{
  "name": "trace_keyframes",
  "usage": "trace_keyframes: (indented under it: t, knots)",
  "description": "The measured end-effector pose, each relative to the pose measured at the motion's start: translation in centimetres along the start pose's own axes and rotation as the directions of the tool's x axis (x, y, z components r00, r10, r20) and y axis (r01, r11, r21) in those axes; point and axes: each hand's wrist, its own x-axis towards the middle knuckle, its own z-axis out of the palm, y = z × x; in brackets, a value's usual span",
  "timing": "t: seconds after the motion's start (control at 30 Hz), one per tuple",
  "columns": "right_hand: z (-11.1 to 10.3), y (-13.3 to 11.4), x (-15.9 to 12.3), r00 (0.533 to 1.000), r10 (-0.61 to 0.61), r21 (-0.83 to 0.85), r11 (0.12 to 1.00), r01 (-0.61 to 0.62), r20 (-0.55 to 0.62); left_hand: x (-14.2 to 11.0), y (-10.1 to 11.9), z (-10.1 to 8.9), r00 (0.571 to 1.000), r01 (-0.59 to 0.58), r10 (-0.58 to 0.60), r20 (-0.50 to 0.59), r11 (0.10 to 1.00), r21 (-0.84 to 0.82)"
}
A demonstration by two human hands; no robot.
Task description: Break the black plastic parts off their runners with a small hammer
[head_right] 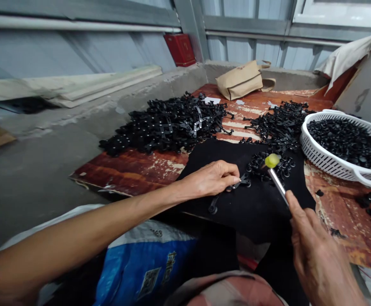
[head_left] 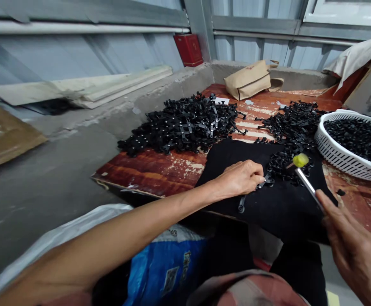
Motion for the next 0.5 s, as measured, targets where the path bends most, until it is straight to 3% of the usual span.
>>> trace_keyframes:
  t: [0.2, 0.33, 0.5]
  knots:
    - [0.5, 1.1, -1.5, 0.998, 0.059, -0.096, 0.994, -0.056, 0.038, -0.7, 0.4, 0.2, 0.999, -0.035, 0.035, -0.005, 0.996, 0.082]
    - [-0.2, 0.6, -2.7, 0.998, 0.008, 0.075, 0.997, -0.013, 0.063, -0.8, 0.8, 0.4, 0.998, -0.067, 0.065, 0.027, 0.994, 0.087]
    - [-0.3, 0.0, -2.8, 0.985, 0.169, 0.181, 0.971, -0.159, -0.039, -0.4, 1.0, 0.5, 0.994, -0.105, 0.102, 0.045, 0.992, 0.075]
